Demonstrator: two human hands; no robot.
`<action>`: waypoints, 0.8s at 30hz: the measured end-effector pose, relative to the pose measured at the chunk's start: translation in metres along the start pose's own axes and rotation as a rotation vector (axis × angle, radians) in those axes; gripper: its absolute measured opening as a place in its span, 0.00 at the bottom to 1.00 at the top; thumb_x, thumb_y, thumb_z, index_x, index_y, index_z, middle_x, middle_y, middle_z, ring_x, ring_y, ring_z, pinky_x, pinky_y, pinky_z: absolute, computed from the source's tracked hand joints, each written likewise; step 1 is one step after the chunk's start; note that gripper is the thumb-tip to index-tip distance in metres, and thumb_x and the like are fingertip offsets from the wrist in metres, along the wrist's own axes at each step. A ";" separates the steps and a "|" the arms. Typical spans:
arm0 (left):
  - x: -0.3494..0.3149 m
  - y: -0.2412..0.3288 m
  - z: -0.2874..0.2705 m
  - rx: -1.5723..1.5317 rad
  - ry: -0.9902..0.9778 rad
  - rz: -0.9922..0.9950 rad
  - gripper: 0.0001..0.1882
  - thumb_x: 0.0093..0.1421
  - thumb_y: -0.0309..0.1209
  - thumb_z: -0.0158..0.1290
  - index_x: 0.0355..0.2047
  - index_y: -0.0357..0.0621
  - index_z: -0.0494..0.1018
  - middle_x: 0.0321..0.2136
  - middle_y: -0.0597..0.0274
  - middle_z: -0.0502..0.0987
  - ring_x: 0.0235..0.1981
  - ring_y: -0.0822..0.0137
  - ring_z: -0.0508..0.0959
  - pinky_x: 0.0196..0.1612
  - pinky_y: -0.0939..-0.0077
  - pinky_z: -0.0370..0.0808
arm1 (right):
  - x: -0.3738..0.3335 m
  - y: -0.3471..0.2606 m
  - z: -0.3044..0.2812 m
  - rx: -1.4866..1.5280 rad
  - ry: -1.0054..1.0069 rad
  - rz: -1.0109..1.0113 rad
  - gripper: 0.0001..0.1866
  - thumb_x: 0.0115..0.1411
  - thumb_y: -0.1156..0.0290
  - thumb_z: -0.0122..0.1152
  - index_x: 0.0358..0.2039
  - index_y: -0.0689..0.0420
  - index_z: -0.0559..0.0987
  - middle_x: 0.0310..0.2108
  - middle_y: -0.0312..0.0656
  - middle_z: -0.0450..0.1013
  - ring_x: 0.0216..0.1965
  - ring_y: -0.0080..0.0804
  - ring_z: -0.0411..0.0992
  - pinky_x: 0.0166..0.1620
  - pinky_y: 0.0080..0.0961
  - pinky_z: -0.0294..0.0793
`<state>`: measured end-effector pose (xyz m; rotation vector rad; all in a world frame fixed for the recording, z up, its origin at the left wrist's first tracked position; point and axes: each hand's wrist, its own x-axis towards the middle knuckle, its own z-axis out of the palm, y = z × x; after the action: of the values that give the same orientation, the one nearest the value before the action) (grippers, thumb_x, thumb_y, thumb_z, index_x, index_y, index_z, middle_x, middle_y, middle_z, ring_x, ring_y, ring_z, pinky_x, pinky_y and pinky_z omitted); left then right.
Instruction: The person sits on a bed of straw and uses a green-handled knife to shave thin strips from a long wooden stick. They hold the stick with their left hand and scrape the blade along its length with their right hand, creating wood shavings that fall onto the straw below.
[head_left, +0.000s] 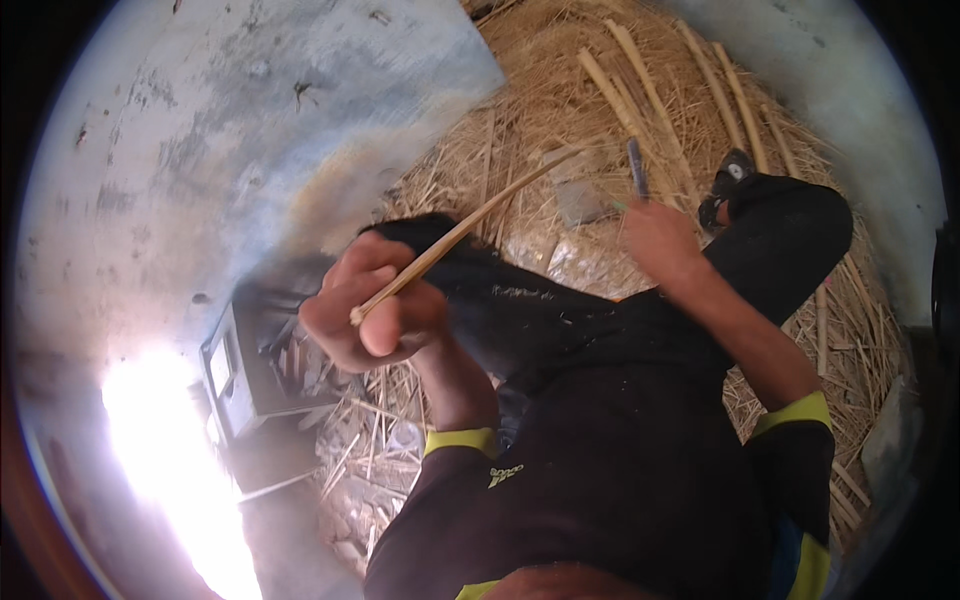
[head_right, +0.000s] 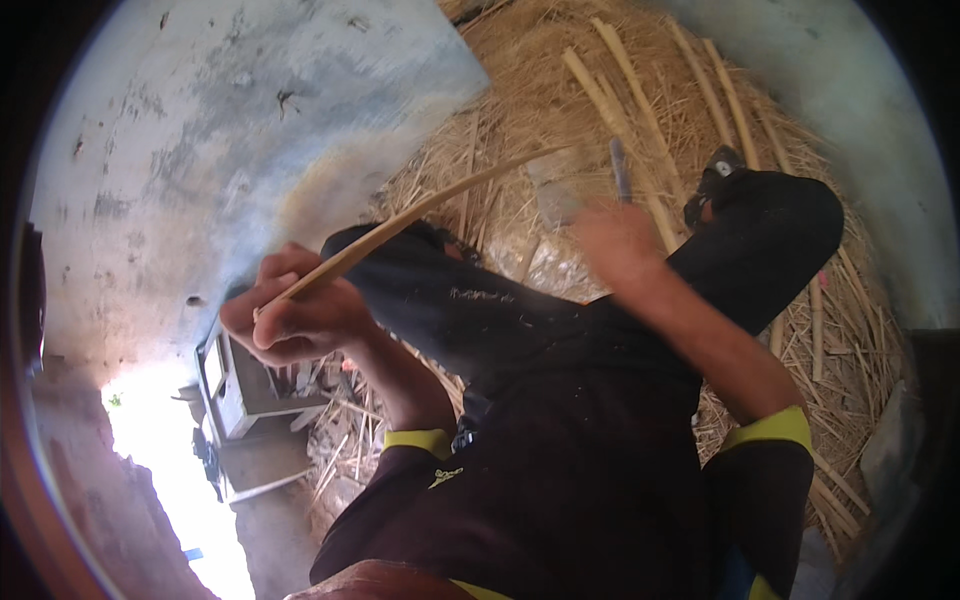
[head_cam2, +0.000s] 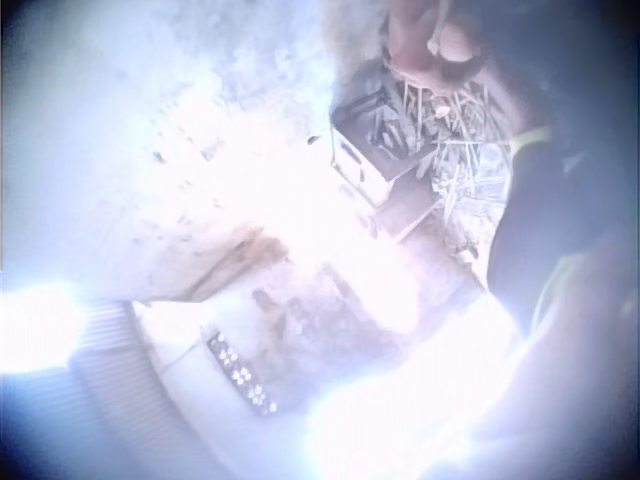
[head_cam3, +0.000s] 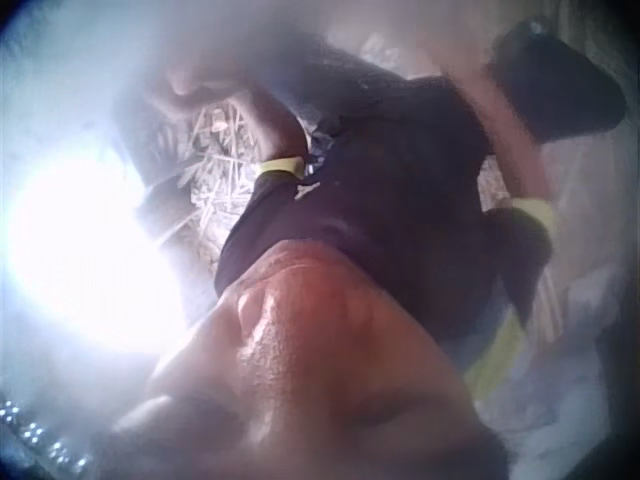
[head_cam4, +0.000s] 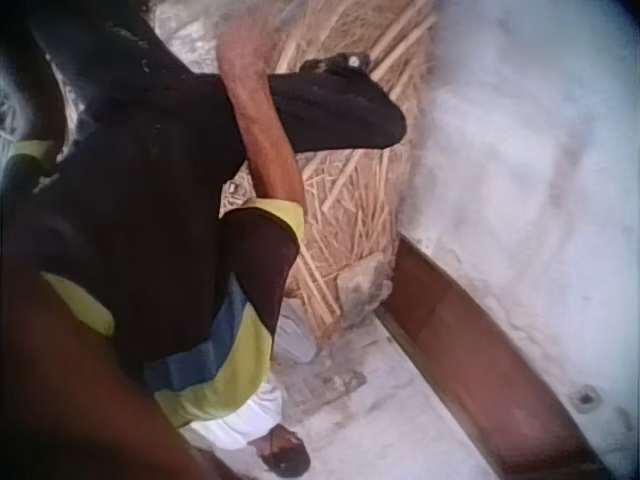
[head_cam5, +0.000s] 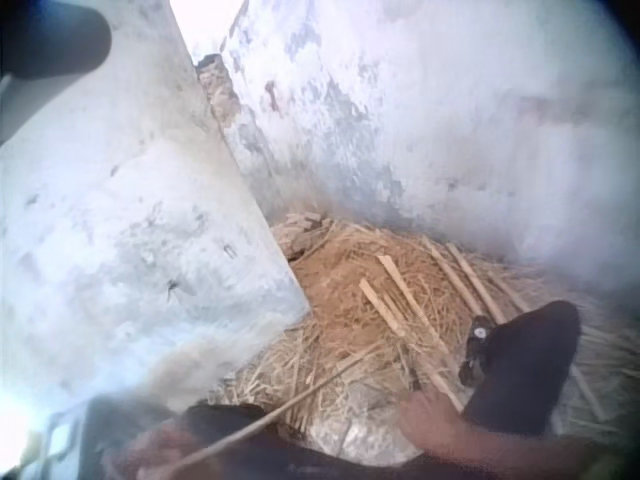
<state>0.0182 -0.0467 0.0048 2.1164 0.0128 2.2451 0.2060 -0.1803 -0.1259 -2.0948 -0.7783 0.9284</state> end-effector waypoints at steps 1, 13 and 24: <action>0.002 -0.004 0.001 0.048 0.012 -0.022 0.20 0.67 0.42 0.37 0.24 0.38 0.55 0.06 0.62 0.62 0.05 0.73 0.62 0.08 0.83 0.58 | 0.009 0.042 -0.005 -0.361 0.073 -0.100 0.13 0.62 0.66 0.47 0.40 0.63 0.72 0.23 0.53 0.74 0.30 0.50 0.76 0.34 0.40 0.75; -0.003 0.001 0.005 0.268 0.060 -0.085 0.24 0.68 0.50 0.31 0.26 0.40 0.55 0.06 0.66 0.57 0.05 0.77 0.58 0.07 0.86 0.53 | -0.086 -0.107 -0.018 0.116 -0.204 -0.848 0.13 0.63 0.66 0.50 0.41 0.64 0.69 0.21 0.51 0.70 0.23 0.47 0.73 0.27 0.36 0.69; -0.009 -0.006 -0.011 -0.165 0.029 -0.188 0.30 0.59 0.57 0.44 0.25 0.39 0.58 0.07 0.61 0.63 0.05 0.72 0.62 0.11 0.82 0.58 | -0.096 -0.135 -0.007 -0.301 -0.119 -0.713 0.11 0.63 0.67 0.50 0.32 0.62 0.67 0.13 0.49 0.67 0.16 0.47 0.71 0.19 0.38 0.69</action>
<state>0.0081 -0.0402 -0.0052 1.9141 0.0259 2.0924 0.1262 -0.1773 0.0197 -1.7788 -1.6669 0.5580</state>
